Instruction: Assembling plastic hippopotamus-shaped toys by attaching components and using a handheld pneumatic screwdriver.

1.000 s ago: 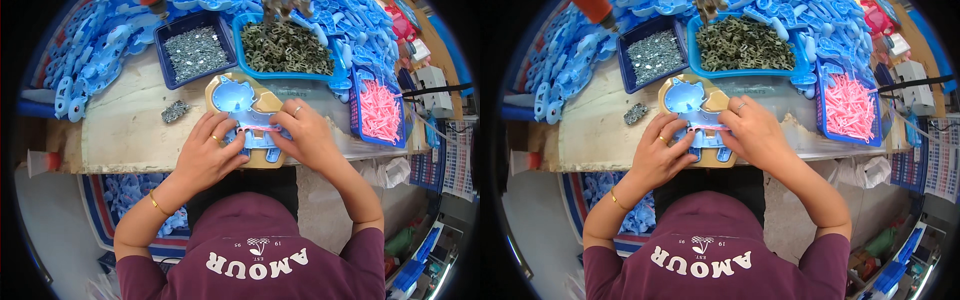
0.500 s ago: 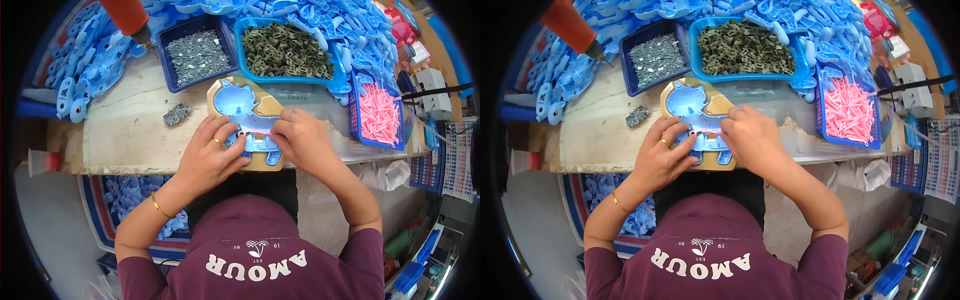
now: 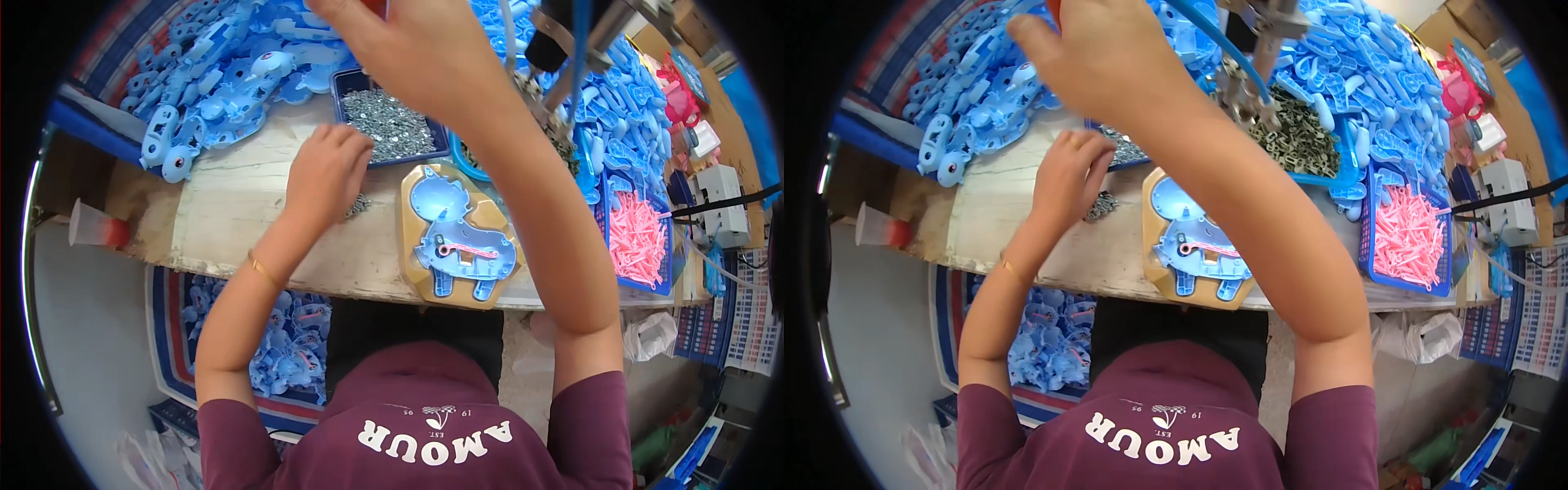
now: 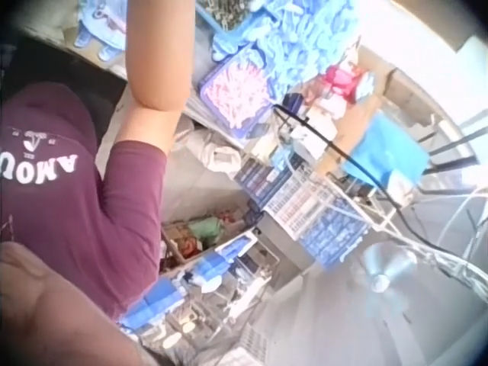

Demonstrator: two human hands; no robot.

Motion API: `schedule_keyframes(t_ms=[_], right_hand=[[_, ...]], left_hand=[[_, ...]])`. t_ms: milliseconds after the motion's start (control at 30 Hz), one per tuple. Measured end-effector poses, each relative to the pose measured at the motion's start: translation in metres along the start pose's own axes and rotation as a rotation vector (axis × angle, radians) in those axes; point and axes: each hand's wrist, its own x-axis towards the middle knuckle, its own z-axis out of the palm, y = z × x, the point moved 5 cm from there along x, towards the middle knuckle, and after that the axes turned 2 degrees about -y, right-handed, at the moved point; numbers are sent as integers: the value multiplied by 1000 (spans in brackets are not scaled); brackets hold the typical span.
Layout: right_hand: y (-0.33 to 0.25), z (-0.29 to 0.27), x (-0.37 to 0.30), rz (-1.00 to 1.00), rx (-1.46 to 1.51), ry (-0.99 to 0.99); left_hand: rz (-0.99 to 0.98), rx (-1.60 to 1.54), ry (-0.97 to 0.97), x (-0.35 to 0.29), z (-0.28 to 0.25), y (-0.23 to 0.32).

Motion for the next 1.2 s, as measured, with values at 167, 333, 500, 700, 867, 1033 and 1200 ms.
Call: schedule_keyframes(t_ms=[167,333,500,700,867,1033,1200], right_hand=[[3,3,16,773,247,-428],[20,-7,-10,733,220,-460],[31,-26,-24,830,280,-476],[35,-45,-30,871,408,-523],[25,-59,-53,777,556,-449],[4,-67,-67,833,651,-369],[-8,-74,-76,768,592,-348]], left_hand=[[18,18,-179,47,41,-28],[160,-39,-372,64,62,-16],[73,16,-226,59,52,-19],[151,10,-137,50,33,-5],[281,-93,-23,25,15,47],[410,-67,97,1,18,79],[416,-204,178,-9,12,97]])
